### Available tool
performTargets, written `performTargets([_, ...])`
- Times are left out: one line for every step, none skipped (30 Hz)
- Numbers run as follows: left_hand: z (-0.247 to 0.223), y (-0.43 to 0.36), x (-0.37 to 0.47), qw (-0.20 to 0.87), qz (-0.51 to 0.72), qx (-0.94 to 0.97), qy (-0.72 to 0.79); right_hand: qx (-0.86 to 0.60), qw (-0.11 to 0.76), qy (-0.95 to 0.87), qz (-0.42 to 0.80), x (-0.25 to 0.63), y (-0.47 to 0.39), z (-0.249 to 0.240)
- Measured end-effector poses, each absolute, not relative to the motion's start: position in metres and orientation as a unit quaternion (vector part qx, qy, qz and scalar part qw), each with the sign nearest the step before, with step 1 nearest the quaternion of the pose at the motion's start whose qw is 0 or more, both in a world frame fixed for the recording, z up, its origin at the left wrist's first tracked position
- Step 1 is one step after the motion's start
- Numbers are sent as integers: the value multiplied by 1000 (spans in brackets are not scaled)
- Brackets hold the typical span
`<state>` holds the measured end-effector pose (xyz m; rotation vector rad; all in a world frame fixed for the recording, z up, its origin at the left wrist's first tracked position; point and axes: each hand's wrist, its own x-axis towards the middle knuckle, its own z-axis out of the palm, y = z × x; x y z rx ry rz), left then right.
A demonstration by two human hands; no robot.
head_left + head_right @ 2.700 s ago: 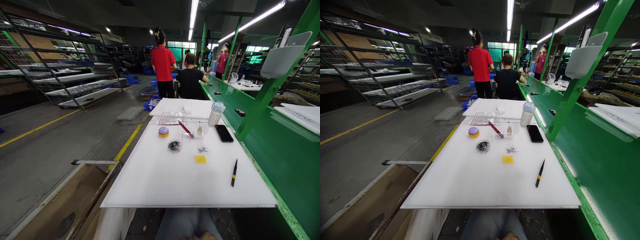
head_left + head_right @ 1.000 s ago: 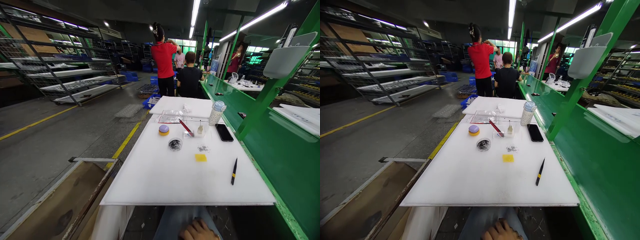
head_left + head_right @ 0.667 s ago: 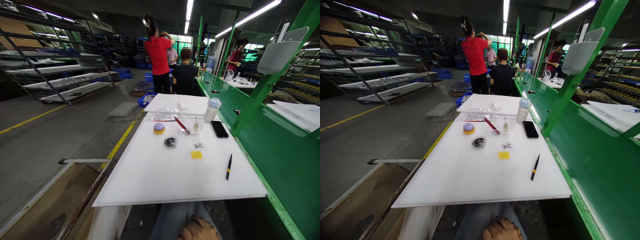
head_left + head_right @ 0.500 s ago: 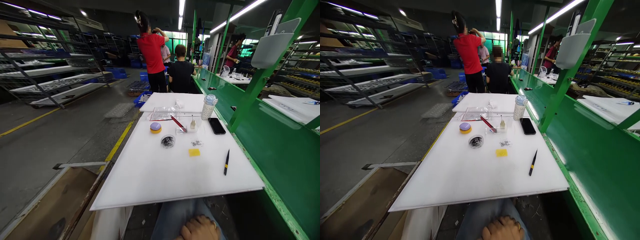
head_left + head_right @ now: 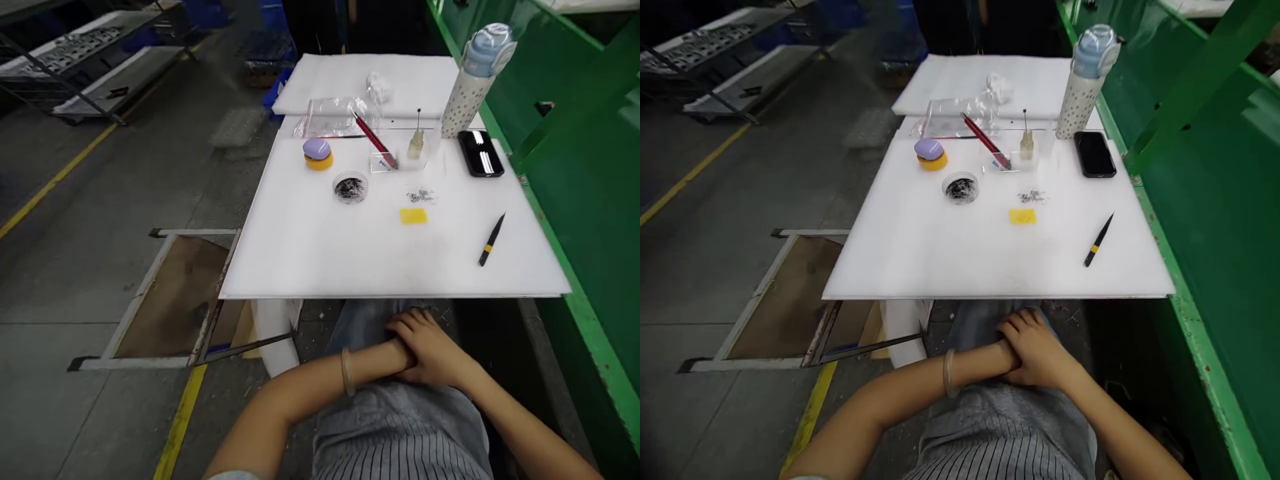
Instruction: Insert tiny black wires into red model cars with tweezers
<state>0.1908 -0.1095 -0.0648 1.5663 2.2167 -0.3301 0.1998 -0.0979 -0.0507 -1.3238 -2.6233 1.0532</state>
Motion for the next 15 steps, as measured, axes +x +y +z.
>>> performTargets([-60,-105,194,186,-164,565,787,-428,15,-838,338,204,-96,-50])
performTargets([-57,-102,196,168,-210,567,778,-428,18,-838,339,207,-95,-49])
performTargets([-54,-100,197,148,-255,568,768,-424,19,-839,340,209,-95,-49])
performTargets([-52,-99,197,127,-297,565,759,-420,22,-841,341,210,-95,-49])
performTargets([-52,-99,196,106,-338,560,749,-417,25,-842,341,211,-96,-50])
performTargets([-53,-99,195,84,-376,553,739,-415,30,-843,342,210,-98,-50])
performTargets([-55,-100,195,62,-410,545,728,-414,35,-842,345,210,-99,-51])
performTargets([-57,-102,194,41,-440,537,718,-414,40,-840,348,209,-99,-51])
performTargets([-59,-103,194,20,-466,528,710,-414,45,-838,352,208,-100,-52])
performTargets([-61,-103,194,2,-488,517,703,-414,48,-836,357,207,-100,-52])
performTargets([-62,-103,194,-13,-505,506,699,-414,50,-834,360,206,-100,-53])
performTargets([-62,-103,195,-25,-517,495,698,-414,52,-834,362,206,-99,-53])
performTargets([-61,-103,196,-33,-526,486,697,-413,52,-834,363,205,-99,-53])
performTargets([-60,-103,196,-37,-530,480,698,-411,53,-835,362,205,-98,-52])
performTargets([-58,-103,197,-38,-531,479,698,-409,52,-837,360,205,-98,-52])
